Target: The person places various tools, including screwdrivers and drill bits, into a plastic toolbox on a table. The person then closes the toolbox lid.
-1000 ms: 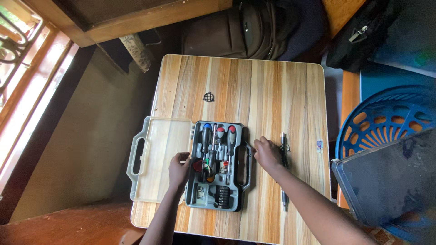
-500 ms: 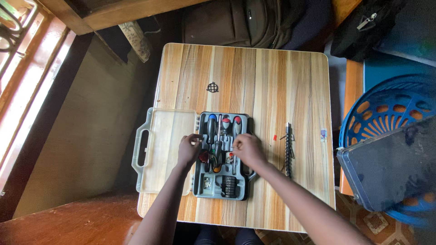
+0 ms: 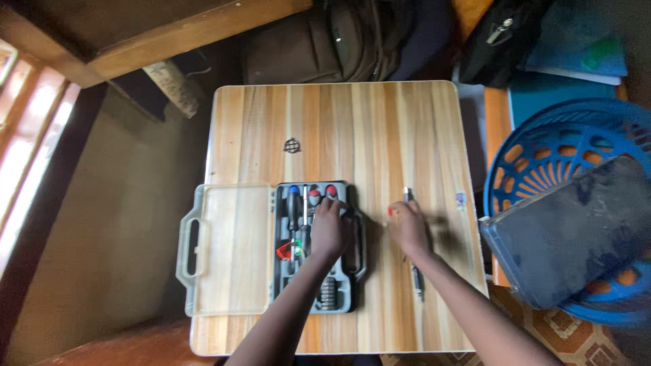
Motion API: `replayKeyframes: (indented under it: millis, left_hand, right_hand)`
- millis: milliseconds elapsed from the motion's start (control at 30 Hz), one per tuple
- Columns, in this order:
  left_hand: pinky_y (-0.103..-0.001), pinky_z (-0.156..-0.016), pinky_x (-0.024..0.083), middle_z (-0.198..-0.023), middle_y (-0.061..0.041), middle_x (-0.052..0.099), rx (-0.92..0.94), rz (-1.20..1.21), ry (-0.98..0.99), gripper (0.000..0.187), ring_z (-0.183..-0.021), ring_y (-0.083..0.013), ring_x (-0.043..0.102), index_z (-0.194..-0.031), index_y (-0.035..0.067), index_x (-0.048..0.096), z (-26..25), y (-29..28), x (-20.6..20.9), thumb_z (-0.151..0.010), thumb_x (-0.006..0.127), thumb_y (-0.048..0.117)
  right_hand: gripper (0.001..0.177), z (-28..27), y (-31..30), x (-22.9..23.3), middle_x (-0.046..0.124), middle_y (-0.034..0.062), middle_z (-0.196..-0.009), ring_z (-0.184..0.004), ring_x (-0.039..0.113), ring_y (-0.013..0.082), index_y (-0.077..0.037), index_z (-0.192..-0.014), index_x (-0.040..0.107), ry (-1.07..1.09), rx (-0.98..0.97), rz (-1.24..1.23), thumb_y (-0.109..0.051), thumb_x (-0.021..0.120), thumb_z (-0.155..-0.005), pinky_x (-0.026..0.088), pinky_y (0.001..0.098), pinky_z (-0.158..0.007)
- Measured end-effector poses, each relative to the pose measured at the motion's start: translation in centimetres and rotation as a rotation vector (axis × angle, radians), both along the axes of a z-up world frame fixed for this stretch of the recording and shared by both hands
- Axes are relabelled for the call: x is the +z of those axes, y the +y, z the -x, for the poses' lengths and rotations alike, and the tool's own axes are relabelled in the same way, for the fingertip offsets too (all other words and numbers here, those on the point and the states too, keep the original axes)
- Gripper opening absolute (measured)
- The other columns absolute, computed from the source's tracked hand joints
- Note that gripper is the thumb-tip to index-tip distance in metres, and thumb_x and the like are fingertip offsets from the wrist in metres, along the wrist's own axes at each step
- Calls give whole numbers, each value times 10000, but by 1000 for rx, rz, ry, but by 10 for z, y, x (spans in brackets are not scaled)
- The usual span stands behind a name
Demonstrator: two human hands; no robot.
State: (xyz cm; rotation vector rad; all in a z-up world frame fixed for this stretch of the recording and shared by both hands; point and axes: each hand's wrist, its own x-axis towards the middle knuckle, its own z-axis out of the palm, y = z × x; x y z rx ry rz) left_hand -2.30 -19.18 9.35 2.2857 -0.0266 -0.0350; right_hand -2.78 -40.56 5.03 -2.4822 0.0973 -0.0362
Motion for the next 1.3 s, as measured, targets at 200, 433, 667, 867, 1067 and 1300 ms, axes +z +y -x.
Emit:
replayKeyframes:
  millis: [200,433,667,867,1067,1300]
  left_hand:
    - [-473,-945,510,-1202,-143,573,-241,-59,71,402,-1176,-369,554,-1179,93,616,-28,-85,-21,-794,678,-5]
    - [-490,-887,553,-1275,-167,518,-376,-247,184,458,-1176,-401,548,-1169,103,597,-32,-134,-54,-748,661,-63]
    - [-485,-864,543,-1189,-187,548,-306,-165,128,227,-1109,-425,560,-1125,92,611,-30,-148,-88,-908,678,83]
    - [-451,-889,561,-1189,-189,565,-240,-233,89,314,-1128,-398,584,-1085,44,603,-30,-151,-107,-789,697,-5]
    - [-472,-932,518,-1129,-210,590,-18,-179,125,326,-1114,-422,564,-1063,36,602,-32,-161,-104,-794,784,66]
    - [-487,-899,523,-1140,-233,603,150,-108,238,395,-1092,-424,588,-1061,-5,583,-29,-162,-87,-752,813,83]
  right_hand:
    - [745,-16,-81,-37,531,213,-1202,-1123,560,447,-67,-1264,544,-16,56,-24,-107,925,-625,494,496,-942]
    - [711,-19,-83,-78,506,235,-1222,-1107,568,480,-134,-1214,499,129,3,-91,-88,899,-628,513,527,-912]
    - [552,-18,-86,-127,523,262,-1160,-1070,554,499,-57,-1123,452,85,-31,-86,-10,811,-707,489,557,-862]
    - [417,-29,-88,-151,614,224,-1007,-993,604,444,-49,-1035,525,192,-115,-24,-27,789,-713,508,520,-829]
    - [285,-33,-92,-135,654,157,-792,-788,670,359,-41,-866,580,231,-117,-46,-78,795,-683,534,461,-711]
    - [245,-37,-96,-126,686,113,-687,-650,669,244,-48,-768,665,286,-175,-176,-263,780,-738,508,391,-626]
